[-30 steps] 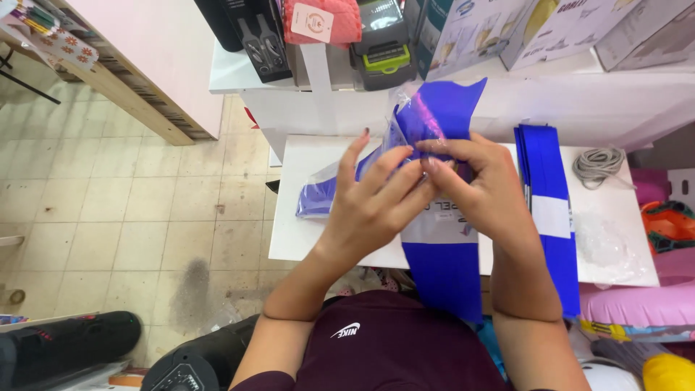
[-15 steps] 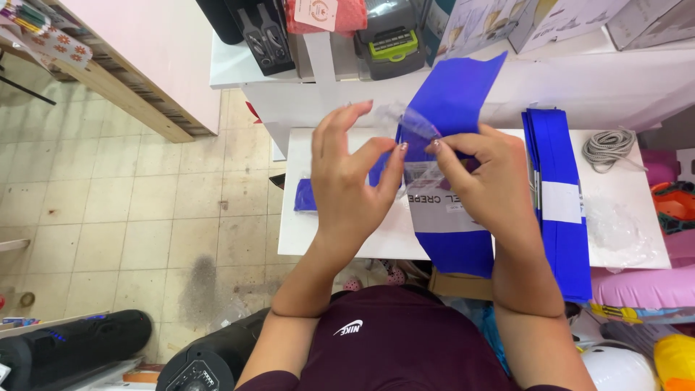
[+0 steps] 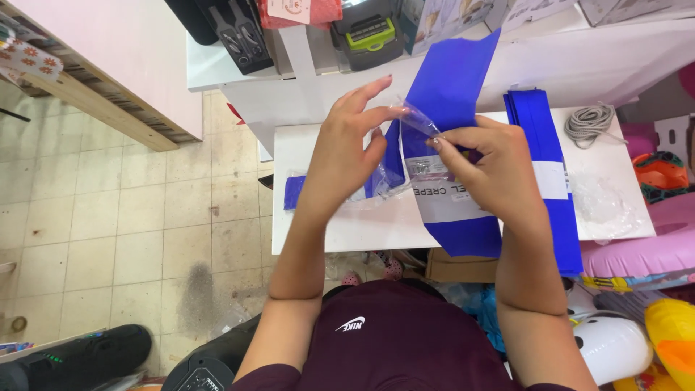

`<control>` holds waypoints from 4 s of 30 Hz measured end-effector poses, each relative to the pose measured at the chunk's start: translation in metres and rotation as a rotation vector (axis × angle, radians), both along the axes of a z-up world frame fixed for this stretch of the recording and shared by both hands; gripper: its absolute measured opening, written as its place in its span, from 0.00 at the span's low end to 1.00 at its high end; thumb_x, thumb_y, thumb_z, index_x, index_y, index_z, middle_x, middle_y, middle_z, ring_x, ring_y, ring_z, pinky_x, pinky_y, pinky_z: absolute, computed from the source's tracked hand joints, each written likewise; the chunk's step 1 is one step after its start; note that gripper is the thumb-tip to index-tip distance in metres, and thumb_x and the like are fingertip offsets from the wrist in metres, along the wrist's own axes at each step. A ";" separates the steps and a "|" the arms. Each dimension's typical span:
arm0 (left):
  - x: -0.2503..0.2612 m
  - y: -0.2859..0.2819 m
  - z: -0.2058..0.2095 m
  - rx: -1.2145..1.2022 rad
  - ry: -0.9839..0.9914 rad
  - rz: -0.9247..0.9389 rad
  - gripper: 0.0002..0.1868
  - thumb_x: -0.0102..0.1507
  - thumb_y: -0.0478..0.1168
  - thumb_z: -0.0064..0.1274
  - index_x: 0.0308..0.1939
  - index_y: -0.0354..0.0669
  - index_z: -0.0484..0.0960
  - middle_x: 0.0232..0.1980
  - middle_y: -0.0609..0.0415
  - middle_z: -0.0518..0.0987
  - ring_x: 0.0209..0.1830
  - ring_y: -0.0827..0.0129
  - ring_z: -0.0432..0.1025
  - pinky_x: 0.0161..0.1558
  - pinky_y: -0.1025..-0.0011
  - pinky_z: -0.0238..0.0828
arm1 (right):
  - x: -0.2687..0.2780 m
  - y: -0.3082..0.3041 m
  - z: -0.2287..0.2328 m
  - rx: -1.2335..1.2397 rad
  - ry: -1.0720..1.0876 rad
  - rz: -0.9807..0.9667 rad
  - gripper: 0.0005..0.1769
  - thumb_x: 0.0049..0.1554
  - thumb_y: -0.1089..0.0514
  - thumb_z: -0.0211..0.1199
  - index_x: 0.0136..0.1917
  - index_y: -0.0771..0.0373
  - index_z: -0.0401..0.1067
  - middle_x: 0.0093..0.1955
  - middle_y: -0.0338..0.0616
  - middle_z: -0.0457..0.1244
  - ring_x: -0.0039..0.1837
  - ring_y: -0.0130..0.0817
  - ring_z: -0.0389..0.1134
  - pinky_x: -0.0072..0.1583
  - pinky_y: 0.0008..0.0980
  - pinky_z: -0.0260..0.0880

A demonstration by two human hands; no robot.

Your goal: The person places a folded sheet of blue crepe paper into a clear plastic bag and smooths the bag.

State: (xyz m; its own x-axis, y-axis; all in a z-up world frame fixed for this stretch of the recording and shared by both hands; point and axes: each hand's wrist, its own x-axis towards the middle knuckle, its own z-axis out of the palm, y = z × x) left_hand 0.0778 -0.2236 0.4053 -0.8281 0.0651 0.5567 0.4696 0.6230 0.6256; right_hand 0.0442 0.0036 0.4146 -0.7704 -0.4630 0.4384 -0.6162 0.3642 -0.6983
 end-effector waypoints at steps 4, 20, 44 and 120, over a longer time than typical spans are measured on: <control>-0.005 -0.002 0.010 0.104 -0.067 -0.173 0.25 0.58 0.25 0.44 0.50 0.55 0.87 0.61 0.50 0.81 0.61 0.41 0.76 0.61 0.47 0.72 | 0.005 0.010 0.005 -0.016 -0.013 -0.003 0.05 0.62 0.66 0.66 0.48 0.64 0.83 0.32 0.52 0.62 0.33 0.41 0.66 0.36 0.31 0.63; -0.014 0.015 -0.013 -0.057 -0.147 -0.203 0.41 0.54 0.17 0.38 0.70 0.49 0.72 0.71 0.54 0.75 0.69 0.57 0.68 0.71 0.60 0.65 | 0.016 0.092 0.058 0.157 0.207 -0.074 0.37 0.61 0.68 0.75 0.78 0.70 0.61 0.74 0.59 0.60 0.55 0.38 0.59 0.43 0.28 0.65; -0.060 0.041 -0.062 -0.221 -0.058 -0.020 0.53 0.44 0.15 0.38 0.77 0.41 0.60 0.78 0.49 0.66 0.74 0.52 0.63 0.77 0.60 0.57 | -0.021 0.021 0.126 1.723 -0.072 0.144 0.28 0.52 0.68 0.56 0.53 0.30 0.68 0.41 0.30 0.67 0.43 0.32 0.68 0.44 0.32 0.65; 0.009 0.020 0.025 0.149 -0.167 -0.086 0.17 0.69 0.51 0.48 0.50 0.47 0.87 0.53 0.54 0.87 0.57 0.66 0.80 0.53 0.71 0.76 | -0.053 0.028 0.109 1.624 0.196 -0.056 0.22 0.58 0.25 0.51 0.66 0.02 0.62 0.43 0.35 0.74 0.45 0.33 0.78 0.46 0.32 0.74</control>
